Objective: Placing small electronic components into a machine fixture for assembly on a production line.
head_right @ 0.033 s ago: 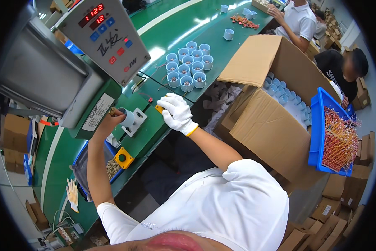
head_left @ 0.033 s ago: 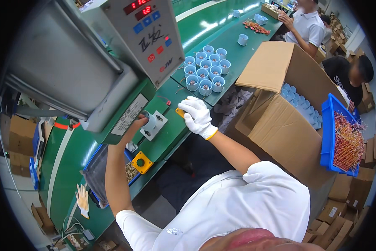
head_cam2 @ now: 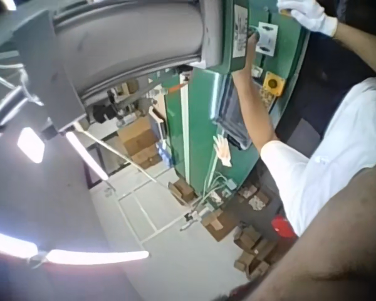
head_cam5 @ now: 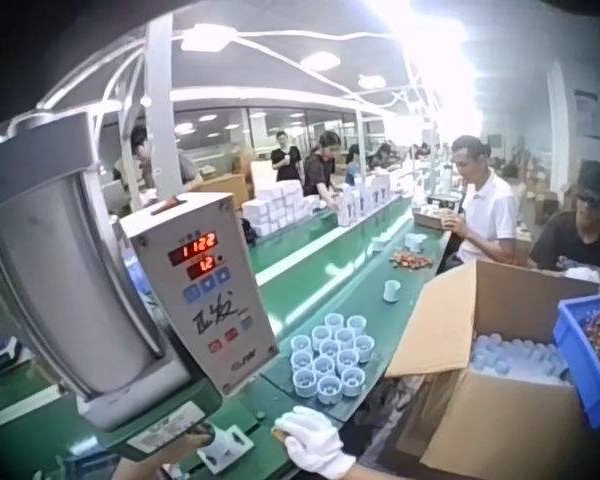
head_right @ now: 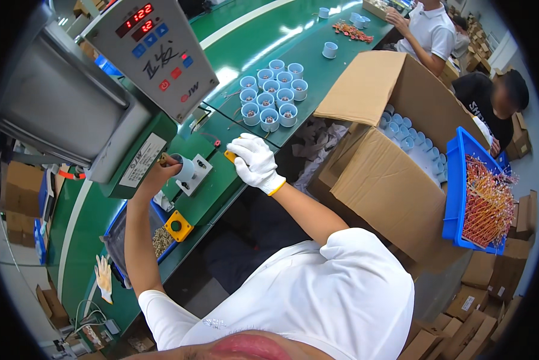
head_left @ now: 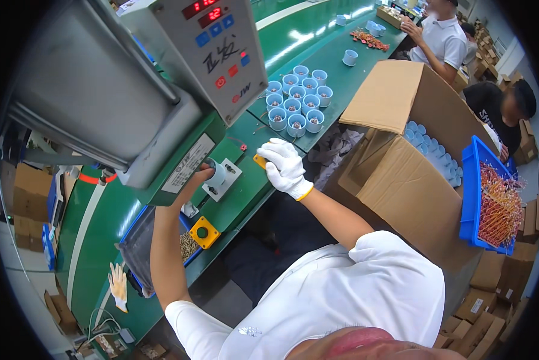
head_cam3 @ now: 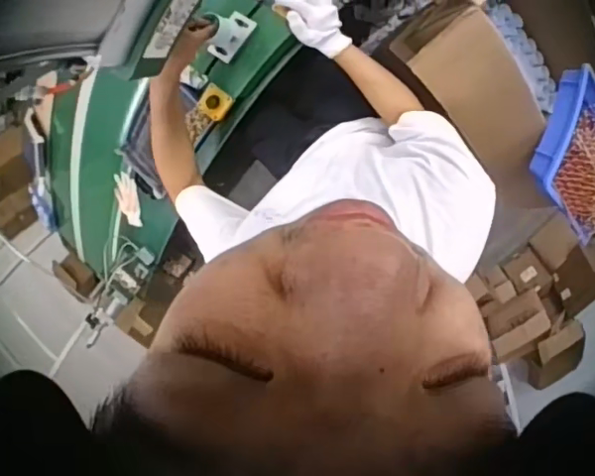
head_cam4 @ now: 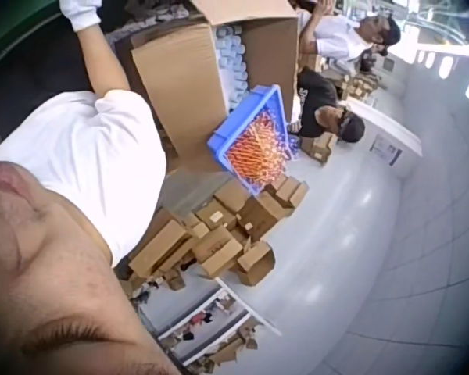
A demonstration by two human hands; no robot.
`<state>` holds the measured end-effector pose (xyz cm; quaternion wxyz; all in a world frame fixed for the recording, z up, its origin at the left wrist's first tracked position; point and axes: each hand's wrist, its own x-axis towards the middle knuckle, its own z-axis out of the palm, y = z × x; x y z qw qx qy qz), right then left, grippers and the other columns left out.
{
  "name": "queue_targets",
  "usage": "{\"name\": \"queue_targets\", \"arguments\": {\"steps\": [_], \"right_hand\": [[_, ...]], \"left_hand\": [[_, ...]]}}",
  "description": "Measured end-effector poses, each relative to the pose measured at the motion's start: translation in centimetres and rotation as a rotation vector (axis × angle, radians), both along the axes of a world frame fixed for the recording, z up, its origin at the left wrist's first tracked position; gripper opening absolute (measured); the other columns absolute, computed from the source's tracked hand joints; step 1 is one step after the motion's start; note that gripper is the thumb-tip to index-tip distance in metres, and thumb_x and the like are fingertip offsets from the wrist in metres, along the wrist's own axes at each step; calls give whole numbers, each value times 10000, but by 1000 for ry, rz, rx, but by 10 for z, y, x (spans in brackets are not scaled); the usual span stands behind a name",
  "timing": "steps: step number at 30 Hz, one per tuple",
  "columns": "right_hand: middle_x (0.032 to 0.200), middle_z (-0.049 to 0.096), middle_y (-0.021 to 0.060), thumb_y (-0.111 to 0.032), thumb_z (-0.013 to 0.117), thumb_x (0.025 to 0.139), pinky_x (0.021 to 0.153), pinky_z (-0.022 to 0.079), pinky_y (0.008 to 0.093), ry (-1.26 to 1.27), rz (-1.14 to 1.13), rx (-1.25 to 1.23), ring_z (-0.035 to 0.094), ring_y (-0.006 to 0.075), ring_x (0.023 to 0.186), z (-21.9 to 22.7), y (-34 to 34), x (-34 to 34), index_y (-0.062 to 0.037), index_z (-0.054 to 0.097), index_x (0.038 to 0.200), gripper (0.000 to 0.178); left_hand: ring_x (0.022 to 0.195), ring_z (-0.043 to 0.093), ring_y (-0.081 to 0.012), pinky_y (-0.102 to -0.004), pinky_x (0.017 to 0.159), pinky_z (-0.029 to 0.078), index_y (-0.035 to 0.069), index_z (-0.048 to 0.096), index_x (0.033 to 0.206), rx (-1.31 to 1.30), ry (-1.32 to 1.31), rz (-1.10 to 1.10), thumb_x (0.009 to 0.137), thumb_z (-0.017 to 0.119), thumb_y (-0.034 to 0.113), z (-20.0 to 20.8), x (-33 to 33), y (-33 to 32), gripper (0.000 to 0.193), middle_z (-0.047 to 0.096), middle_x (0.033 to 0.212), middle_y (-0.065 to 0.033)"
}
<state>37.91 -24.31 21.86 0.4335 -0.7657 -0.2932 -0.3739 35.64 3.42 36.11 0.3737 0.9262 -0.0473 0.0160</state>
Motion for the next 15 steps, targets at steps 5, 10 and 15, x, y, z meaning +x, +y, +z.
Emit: {"name": "queue_targets", "arguments": {"steps": [5,10,15], "right_hand": [[1153,708,146,-153,638,890,1007,514,466,44,59,122,648,383,1146,-7,13,-3,-47,726,1105,256],[1156,703,158,-86,666,876,1011,515,462,83,34,139,647,377,1166,-12,-4,-1,-39,716,1064,200],[1145,703,156,-87,666,882,1014,513,469,54,101,107,649,387,1154,-12,5,0,-35,708,1074,203]], "left_hand": [[850,699,-179,-337,811,562,24,768,1051,-94,-32,14,847,838,131,6,-23,16,242,763,951,-83],[945,713,-280,-392,852,563,-2,755,987,84,-393,260,835,828,86,-77,-122,11,190,752,1041,-144],[1020,709,-323,-424,876,573,-24,721,841,-2,-563,549,761,868,48,-139,-166,-1,183,750,1050,-144]]}}
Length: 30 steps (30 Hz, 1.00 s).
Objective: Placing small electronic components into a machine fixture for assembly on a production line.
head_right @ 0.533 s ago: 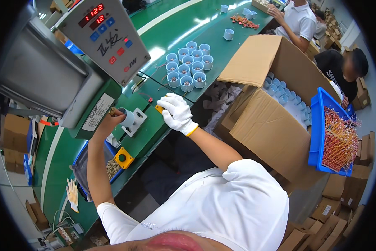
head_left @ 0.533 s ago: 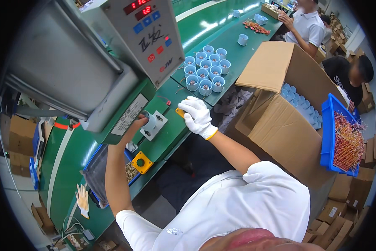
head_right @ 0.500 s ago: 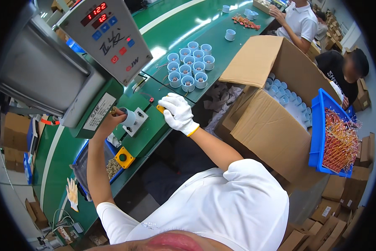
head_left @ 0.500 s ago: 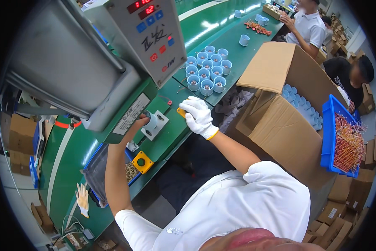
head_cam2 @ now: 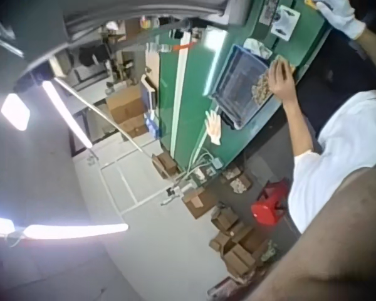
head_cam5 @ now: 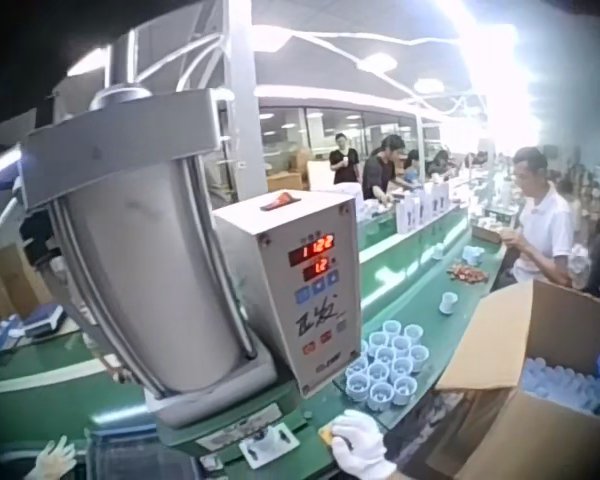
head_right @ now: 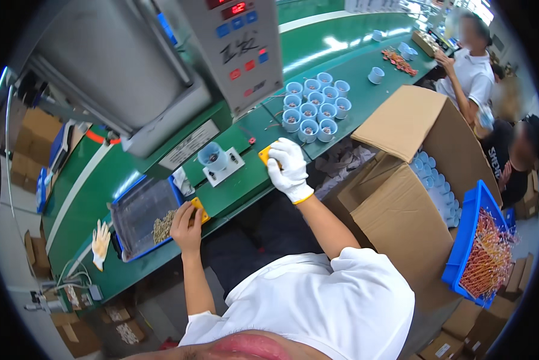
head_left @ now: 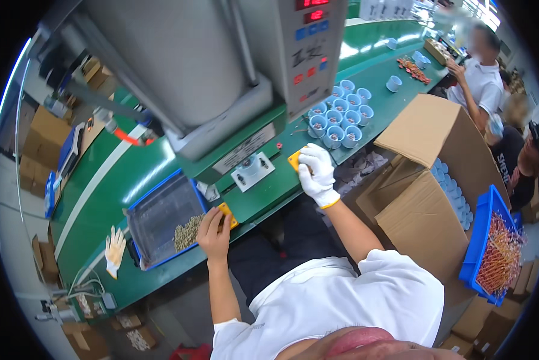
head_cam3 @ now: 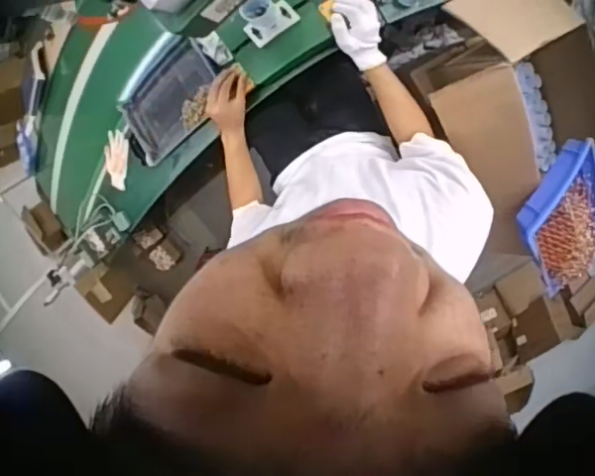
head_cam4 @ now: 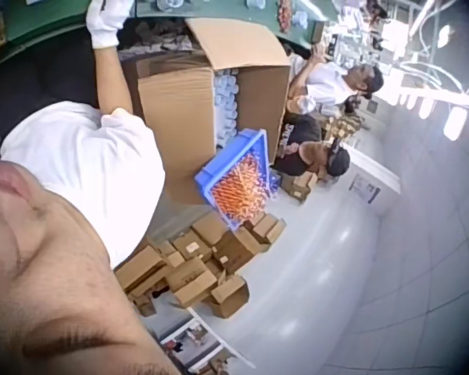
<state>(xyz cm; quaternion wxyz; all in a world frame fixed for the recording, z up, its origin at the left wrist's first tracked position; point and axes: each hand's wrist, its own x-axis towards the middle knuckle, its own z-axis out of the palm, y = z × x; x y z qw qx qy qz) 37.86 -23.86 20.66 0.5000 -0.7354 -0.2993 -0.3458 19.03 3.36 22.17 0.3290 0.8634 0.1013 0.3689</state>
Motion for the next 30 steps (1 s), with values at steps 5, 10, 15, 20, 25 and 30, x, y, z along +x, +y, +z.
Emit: {"name": "queue_targets", "arguments": {"steps": [5,10,15,20,25,30], "right_hand": [[1154,697,164,-99,647,913,1019,509,455,-41,-17,-87,649,380,1145,-6,-3,17,-22,699,1099,208],[1240,668,173,-102,610,948,1023,506,420,84,40,90,643,343,1169,-13,-2,12,0,667,1218,294],[1259,675,188,-90,646,906,987,517,412,127,-35,30,649,343,1156,-20,0,7,-32,690,1230,332],[1266,676,187,-82,642,920,965,520,392,66,-28,-11,648,345,1171,-21,-4,4,-25,686,1243,331],[1254,683,176,-98,649,944,964,523,395,40,-34,-10,646,344,1177,-22,1,8,-22,681,1246,313],[1218,694,165,-192,660,956,982,525,437,25,-66,40,658,351,1152,-24,-10,8,-33,691,1200,293]], "left_hand": [[1058,698,-346,-446,899,573,11,708,837,413,-73,-61,754,881,98,10,4,10,211,749,1092,-136],[1097,667,-362,-451,980,527,19,741,910,163,78,47,844,795,123,28,0,50,134,730,1180,-107],[1096,655,-365,-423,983,512,5,761,1042,414,380,287,893,744,108,13,-7,76,182,721,1185,-140],[1029,656,-340,-424,925,516,16,753,1033,67,555,124,893,734,98,13,-9,83,163,703,1083,-130],[983,647,-352,-454,863,518,31,741,983,97,545,62,896,716,108,14,-7,86,119,681,998,-127],[890,641,-398,-461,799,514,-3,689,969,185,634,-140,914,670,81,32,5,93,102,652,950,-187]]}}
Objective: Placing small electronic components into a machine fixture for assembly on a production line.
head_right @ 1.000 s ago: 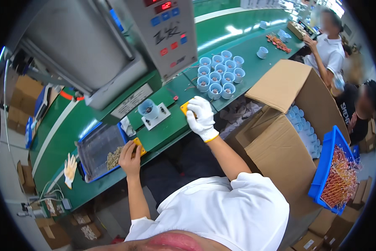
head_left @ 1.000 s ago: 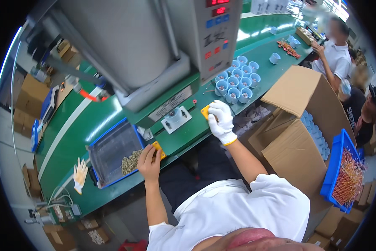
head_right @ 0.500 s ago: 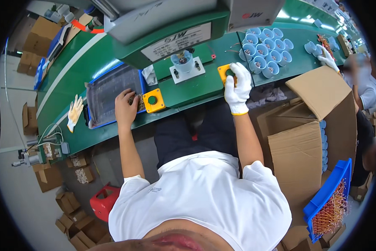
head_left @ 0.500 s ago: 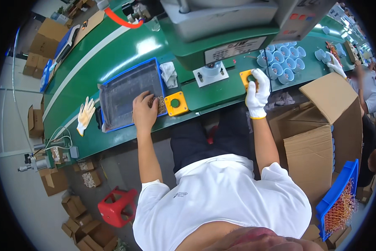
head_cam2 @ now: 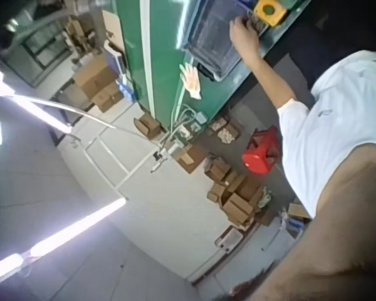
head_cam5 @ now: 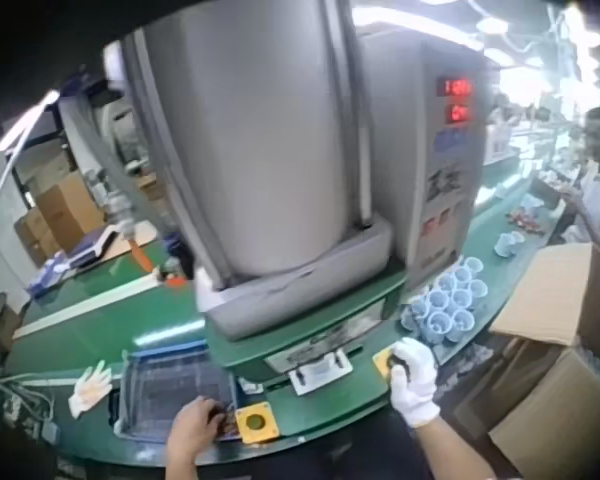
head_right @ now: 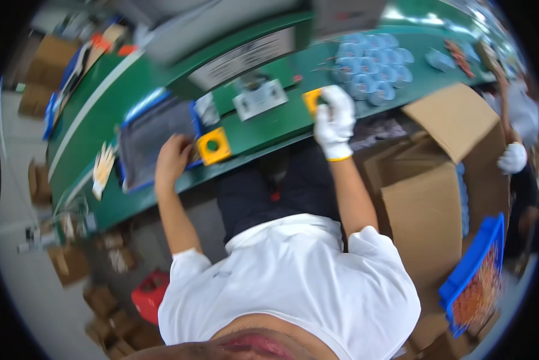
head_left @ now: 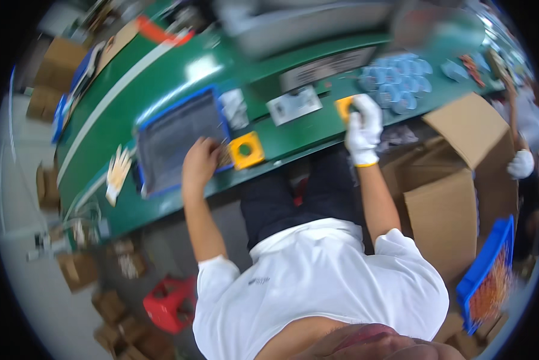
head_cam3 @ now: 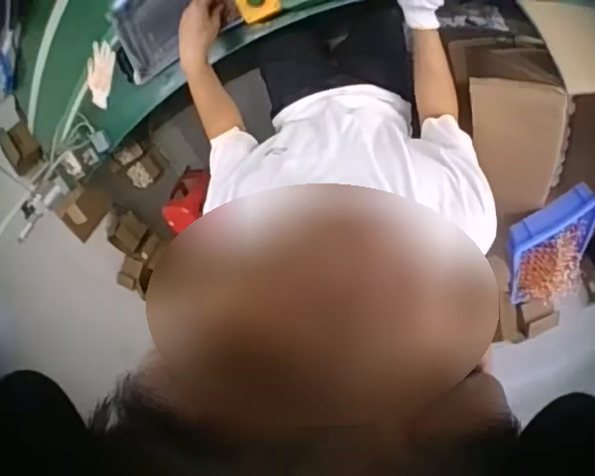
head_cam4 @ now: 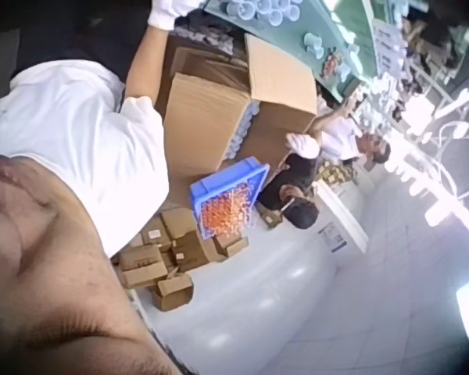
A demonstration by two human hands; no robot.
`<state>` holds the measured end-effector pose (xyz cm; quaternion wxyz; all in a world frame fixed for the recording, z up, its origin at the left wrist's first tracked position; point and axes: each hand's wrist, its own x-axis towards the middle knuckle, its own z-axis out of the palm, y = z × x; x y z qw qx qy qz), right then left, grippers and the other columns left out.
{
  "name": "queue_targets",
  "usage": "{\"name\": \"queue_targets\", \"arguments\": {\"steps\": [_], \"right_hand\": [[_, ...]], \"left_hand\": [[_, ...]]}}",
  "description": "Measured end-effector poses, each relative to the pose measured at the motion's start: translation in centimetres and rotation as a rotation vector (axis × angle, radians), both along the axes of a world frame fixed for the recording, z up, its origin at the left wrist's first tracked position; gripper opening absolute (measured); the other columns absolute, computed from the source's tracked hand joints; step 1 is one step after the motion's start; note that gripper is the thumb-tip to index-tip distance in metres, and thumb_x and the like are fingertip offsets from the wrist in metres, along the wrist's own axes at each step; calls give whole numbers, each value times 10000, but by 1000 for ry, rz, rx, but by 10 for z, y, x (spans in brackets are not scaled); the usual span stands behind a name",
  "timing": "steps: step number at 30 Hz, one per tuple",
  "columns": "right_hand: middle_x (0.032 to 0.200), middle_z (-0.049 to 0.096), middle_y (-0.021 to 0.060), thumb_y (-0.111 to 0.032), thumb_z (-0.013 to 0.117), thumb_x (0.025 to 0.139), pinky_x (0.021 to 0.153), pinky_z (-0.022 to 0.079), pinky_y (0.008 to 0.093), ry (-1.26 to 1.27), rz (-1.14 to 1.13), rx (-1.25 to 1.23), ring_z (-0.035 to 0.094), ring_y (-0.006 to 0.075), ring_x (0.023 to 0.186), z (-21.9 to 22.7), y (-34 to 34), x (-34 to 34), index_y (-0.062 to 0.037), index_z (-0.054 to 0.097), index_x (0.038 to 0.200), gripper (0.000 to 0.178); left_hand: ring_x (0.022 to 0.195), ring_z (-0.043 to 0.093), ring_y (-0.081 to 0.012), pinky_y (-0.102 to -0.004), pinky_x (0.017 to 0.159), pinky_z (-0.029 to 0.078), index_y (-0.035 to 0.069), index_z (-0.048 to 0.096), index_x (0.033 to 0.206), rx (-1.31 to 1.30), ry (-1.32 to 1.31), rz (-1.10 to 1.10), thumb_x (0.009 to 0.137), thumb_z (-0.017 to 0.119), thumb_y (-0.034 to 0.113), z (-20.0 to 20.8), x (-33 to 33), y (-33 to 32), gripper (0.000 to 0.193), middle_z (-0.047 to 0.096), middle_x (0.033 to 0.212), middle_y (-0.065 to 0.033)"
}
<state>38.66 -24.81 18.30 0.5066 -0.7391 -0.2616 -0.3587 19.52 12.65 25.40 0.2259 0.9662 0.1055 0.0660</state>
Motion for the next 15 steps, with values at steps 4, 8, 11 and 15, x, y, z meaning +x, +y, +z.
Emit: {"name": "queue_targets", "arguments": {"steps": [4,8,11,15], "right_hand": [[1183,697,173,-169,664,908,1018,513,458,-42,0,-96,654,379,1150,9,14,-2,-43,692,1189,309],[1161,693,184,-100,653,864,978,525,444,31,-31,-49,651,386,1149,22,2,-11,-40,685,1186,330],[1161,689,191,-74,646,848,957,530,435,57,21,-22,650,389,1147,23,2,-12,-40,682,1191,346],[1184,685,189,-74,644,850,931,536,420,64,10,-20,652,382,1148,24,3,-9,-47,684,1202,355]], "left_hand": [[858,630,-433,-485,761,498,-24,652,907,2,-1,29,910,666,87,-16,-24,20,112,630,884,-221],[895,655,-421,-473,803,514,-41,677,965,-16,-16,1,905,678,50,-1,-17,5,109,666,930,-219],[921,667,-418,-466,816,517,-45,678,982,82,98,71,907,680,40,5,-18,5,113,682,953,-221],[933,672,-422,-463,815,518,-41,678,981,51,99,68,916,677,42,2,-18,8,105,692,962,-226]]}}
